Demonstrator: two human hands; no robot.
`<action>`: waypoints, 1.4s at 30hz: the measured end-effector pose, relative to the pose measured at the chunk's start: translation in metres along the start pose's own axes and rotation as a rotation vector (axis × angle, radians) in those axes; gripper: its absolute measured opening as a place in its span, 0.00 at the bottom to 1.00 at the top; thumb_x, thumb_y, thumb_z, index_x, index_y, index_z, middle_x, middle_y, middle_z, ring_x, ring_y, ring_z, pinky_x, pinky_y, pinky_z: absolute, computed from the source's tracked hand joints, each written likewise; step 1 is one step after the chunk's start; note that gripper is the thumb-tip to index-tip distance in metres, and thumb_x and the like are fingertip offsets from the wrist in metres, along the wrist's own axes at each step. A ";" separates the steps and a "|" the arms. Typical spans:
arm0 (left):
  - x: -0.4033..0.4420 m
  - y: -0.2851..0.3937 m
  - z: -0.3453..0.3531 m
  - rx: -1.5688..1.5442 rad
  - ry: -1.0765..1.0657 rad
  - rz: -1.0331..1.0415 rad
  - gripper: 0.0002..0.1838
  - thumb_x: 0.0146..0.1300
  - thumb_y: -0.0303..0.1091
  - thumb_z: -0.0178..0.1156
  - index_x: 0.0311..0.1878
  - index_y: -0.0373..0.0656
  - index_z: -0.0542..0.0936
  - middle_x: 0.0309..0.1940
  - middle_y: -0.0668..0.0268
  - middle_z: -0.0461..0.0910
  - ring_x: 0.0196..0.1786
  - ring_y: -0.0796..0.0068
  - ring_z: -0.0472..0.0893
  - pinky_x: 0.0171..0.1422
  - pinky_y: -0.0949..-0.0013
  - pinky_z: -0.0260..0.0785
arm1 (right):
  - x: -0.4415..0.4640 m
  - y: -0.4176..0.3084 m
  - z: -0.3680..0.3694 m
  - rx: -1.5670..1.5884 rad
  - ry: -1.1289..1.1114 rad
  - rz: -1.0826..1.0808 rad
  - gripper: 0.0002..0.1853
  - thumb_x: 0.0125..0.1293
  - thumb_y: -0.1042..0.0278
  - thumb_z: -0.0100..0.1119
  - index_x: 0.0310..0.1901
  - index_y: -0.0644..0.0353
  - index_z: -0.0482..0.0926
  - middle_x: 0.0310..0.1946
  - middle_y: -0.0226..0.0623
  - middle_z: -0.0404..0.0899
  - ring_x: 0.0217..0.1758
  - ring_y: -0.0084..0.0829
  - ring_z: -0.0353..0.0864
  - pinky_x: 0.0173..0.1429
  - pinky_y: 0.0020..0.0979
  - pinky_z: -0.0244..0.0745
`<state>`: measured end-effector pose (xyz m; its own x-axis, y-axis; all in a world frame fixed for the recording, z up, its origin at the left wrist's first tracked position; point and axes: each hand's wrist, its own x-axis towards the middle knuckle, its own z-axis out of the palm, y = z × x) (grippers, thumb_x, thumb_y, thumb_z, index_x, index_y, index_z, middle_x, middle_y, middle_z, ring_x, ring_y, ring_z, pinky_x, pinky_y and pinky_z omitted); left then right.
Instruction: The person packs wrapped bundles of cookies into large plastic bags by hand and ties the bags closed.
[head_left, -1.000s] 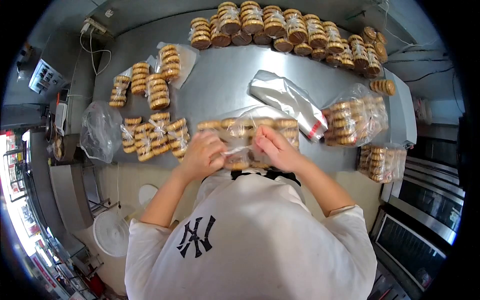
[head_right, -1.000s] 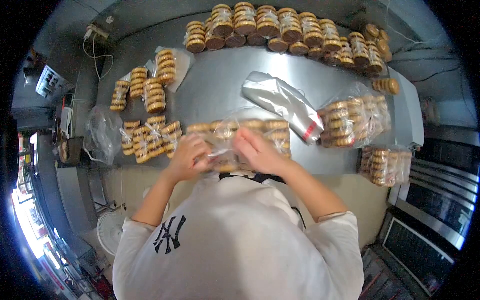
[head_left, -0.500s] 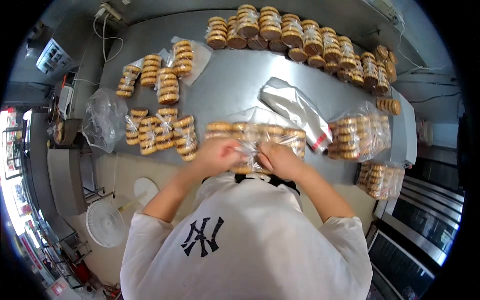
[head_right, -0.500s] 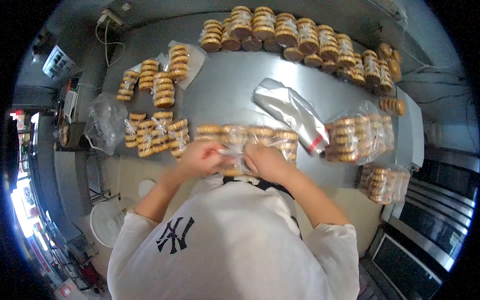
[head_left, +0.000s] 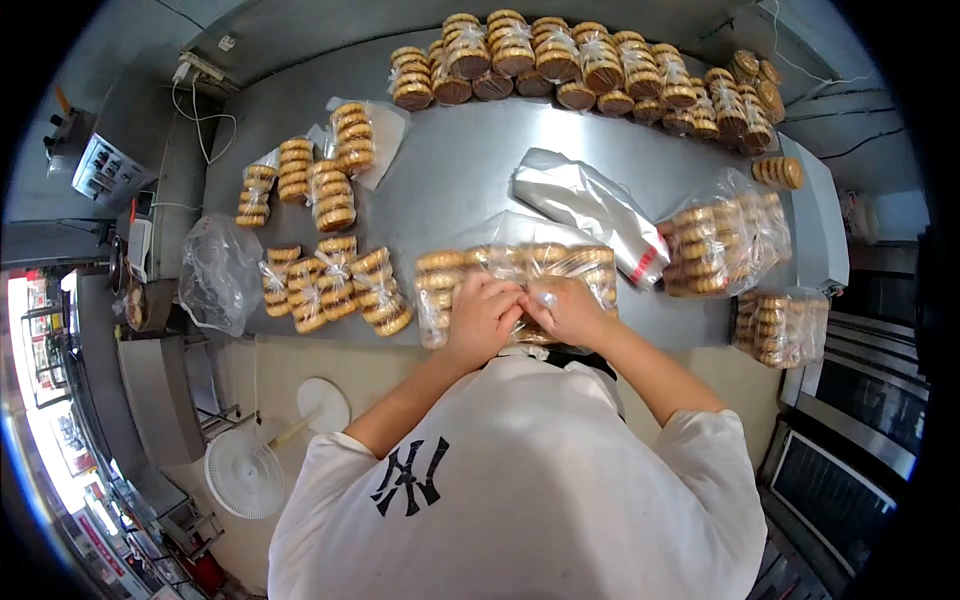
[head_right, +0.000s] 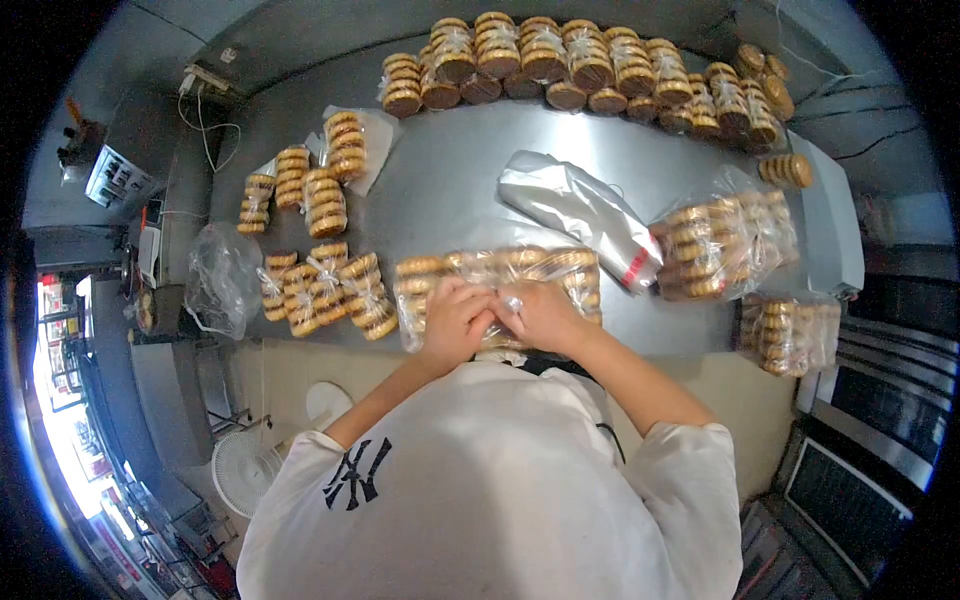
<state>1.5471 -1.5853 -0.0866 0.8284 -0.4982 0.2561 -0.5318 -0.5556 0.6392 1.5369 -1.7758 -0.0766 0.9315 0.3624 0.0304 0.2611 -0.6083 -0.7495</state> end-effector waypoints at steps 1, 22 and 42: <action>-0.002 -0.004 0.003 0.000 0.003 -0.001 0.09 0.59 0.35 0.63 0.41 0.45 0.83 0.39 0.70 0.82 0.46 0.64 0.76 0.56 0.57 0.62 | 0.000 0.003 -0.001 -0.002 -0.002 -0.002 0.13 0.69 0.59 0.53 0.31 0.59 0.75 0.26 0.45 0.77 0.32 0.51 0.77 0.36 0.45 0.73; 0.000 0.005 0.017 0.118 -0.062 0.039 0.10 0.59 0.39 0.60 0.42 0.48 0.81 0.44 0.68 0.79 0.53 0.61 0.71 0.59 0.52 0.57 | 0.006 -0.030 0.004 0.159 0.429 -0.141 0.07 0.53 0.73 0.62 0.28 0.58 0.72 0.34 0.42 0.75 0.46 0.47 0.72 0.49 0.43 0.67; 0.036 -0.001 -0.027 -0.327 -0.507 -0.363 0.07 0.53 0.34 0.70 0.34 0.44 0.87 0.29 0.62 0.82 0.34 0.68 0.79 0.39 0.68 0.71 | -0.029 -0.006 0.012 -0.294 0.207 -0.017 0.08 0.46 0.69 0.66 0.15 0.58 0.78 0.22 0.33 0.75 0.35 0.37 0.75 0.43 0.40 0.70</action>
<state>1.5823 -1.5842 -0.0586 0.7168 -0.6123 -0.3335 -0.0913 -0.5566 0.8257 1.5055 -1.7739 -0.0813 0.9503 0.2417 0.1965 0.3102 -0.7914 -0.5267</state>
